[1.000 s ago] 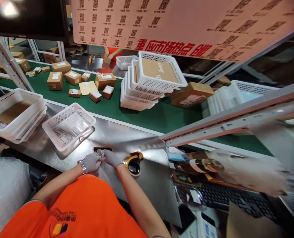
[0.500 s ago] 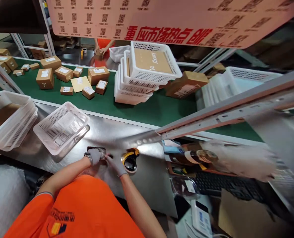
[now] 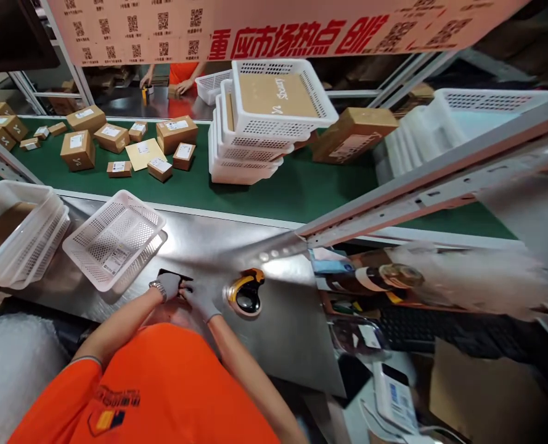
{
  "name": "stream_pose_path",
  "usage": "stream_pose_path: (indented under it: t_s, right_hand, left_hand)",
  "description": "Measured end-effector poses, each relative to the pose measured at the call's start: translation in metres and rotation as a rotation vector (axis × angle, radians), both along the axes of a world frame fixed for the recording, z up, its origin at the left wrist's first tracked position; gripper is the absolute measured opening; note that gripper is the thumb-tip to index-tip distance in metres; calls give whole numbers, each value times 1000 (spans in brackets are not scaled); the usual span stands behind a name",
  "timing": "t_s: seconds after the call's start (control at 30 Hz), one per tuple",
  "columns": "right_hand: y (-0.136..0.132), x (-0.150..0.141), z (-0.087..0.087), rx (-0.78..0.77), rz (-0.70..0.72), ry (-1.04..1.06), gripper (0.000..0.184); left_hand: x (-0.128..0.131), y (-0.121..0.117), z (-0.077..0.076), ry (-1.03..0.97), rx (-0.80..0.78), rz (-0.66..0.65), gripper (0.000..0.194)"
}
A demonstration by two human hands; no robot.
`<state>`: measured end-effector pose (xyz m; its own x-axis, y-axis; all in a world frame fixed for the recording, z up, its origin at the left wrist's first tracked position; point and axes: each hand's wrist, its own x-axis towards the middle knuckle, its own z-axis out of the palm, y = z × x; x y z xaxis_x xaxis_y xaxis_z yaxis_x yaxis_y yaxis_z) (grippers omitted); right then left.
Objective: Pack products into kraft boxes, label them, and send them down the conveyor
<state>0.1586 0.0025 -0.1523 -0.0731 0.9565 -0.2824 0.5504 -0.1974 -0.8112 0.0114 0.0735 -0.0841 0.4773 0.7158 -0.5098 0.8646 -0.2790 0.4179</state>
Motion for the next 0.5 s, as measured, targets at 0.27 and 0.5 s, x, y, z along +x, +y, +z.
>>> stream_pose_path:
  t_s: [0.27, 0.5]
  right_hand:
    - [8, -4, 6, -9, 125, -160, 33]
    - [35, -14, 25, -1, 307, -213, 14]
  left_hand:
    - [-57, -49, 10, 78, 178, 255, 61]
    - [-56, -60, -7, 107, 87, -6, 69]
